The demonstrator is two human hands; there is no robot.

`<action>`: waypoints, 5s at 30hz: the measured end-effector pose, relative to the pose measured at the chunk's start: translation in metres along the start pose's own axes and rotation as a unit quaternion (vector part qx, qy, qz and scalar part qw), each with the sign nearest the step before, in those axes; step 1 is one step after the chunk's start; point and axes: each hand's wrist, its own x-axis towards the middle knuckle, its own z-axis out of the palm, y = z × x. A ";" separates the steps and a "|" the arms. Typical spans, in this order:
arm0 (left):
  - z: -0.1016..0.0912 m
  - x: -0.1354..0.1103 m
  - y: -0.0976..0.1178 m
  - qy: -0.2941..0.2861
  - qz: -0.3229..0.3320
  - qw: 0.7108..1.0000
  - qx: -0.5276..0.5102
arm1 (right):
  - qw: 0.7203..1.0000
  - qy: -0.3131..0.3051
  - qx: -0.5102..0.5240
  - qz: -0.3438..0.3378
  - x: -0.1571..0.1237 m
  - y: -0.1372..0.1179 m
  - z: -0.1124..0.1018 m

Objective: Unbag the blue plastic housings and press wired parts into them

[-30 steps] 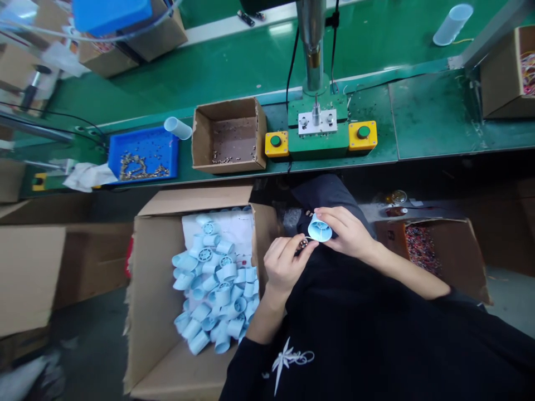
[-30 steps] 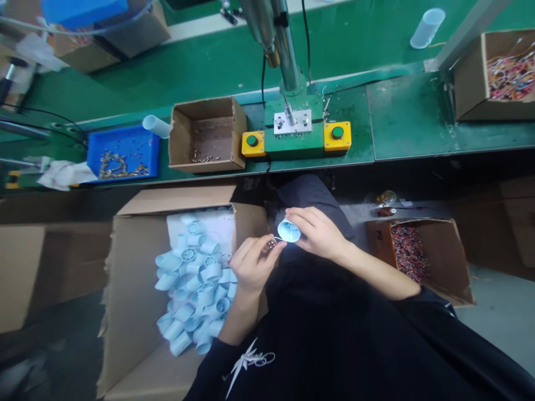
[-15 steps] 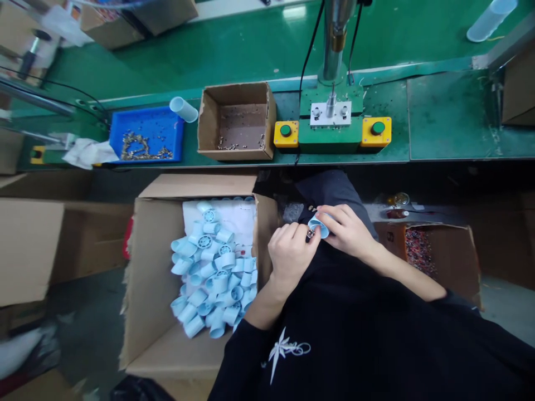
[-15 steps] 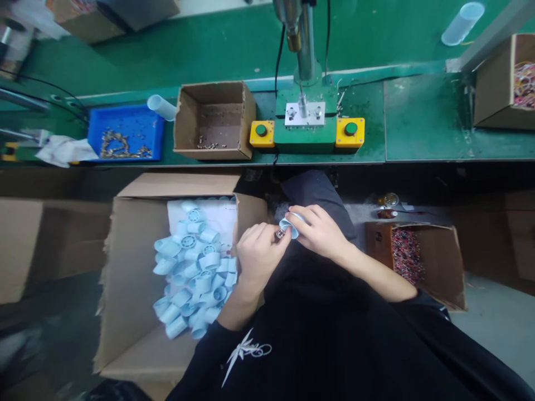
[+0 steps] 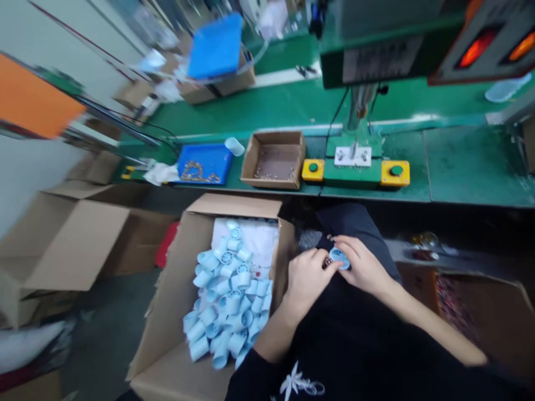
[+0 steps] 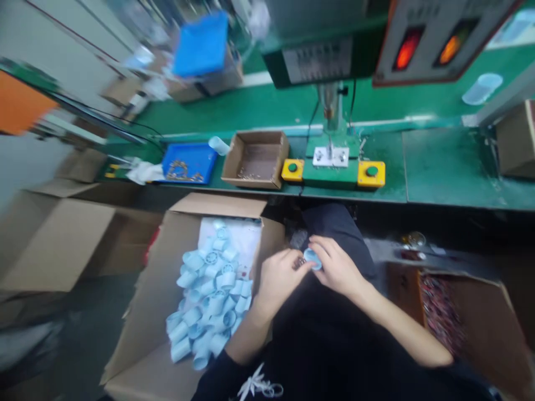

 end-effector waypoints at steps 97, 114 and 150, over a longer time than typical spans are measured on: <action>0.113 0.007 -0.077 -0.135 -0.164 0.750 -0.626 | 0.923 0.124 0.356 0.070 -0.021 0.023 0.045; 0.073 0.004 -0.048 -0.037 -0.046 0.835 -0.548 | 0.956 0.048 0.285 0.054 -0.020 0.026 0.040; -0.059 0.173 -0.100 0.121 0.002 0.979 -0.165 | 0.966 0.222 0.127 0.025 0.074 0.086 -0.051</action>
